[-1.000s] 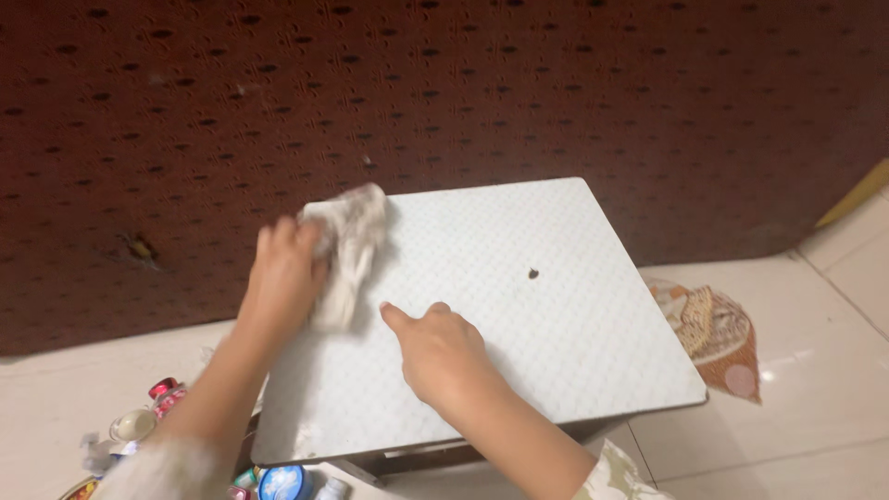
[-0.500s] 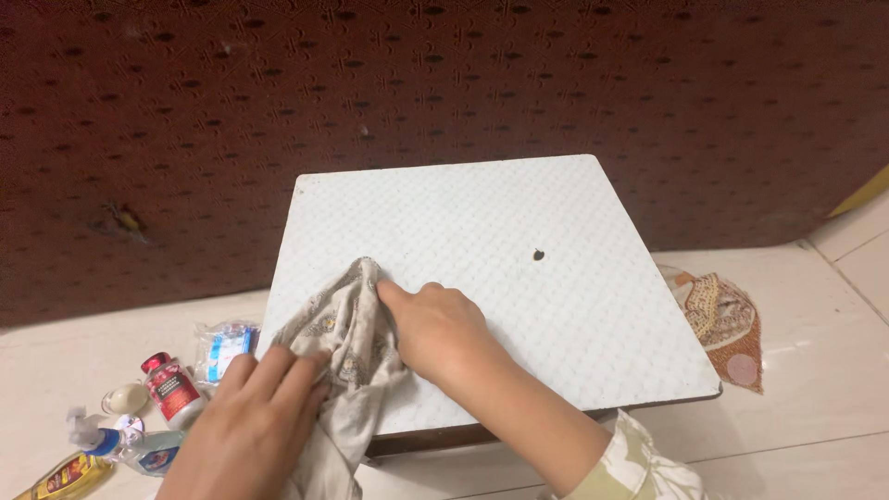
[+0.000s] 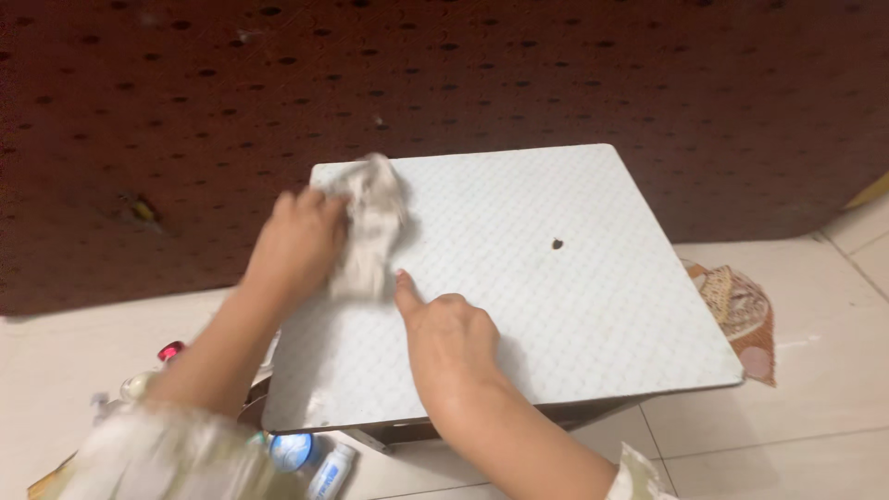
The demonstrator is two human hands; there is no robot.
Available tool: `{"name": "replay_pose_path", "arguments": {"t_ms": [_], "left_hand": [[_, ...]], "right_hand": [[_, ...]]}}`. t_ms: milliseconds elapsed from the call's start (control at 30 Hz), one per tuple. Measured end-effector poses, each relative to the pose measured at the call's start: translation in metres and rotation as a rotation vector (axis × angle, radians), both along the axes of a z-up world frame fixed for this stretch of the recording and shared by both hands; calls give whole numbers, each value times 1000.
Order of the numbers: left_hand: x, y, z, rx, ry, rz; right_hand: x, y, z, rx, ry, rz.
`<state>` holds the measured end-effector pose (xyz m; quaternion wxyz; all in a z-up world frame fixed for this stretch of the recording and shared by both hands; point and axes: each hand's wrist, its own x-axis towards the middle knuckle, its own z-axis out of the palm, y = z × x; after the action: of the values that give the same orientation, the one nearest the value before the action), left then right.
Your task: The person cleans a small wooden stool with a white top by spraying it with a cleaning solution and wiping it with a cloth.
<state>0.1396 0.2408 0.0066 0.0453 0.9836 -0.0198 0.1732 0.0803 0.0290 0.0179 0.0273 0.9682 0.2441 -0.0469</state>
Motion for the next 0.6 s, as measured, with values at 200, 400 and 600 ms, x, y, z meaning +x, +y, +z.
{"name": "replay_pose_path", "arguments": {"t_ms": [200, 400, 600], "left_hand": [[-146, -37, 11, 61, 160, -105], [-70, -12, 1, -63, 99, 44], [54, 11, -3, -32, -40, 105]], "right_hand": [[2, 10, -10, -201, -72, 51], [-4, 20, -13, -289, -67, -3], [-7, 21, 3, -177, 38, -94]]}}
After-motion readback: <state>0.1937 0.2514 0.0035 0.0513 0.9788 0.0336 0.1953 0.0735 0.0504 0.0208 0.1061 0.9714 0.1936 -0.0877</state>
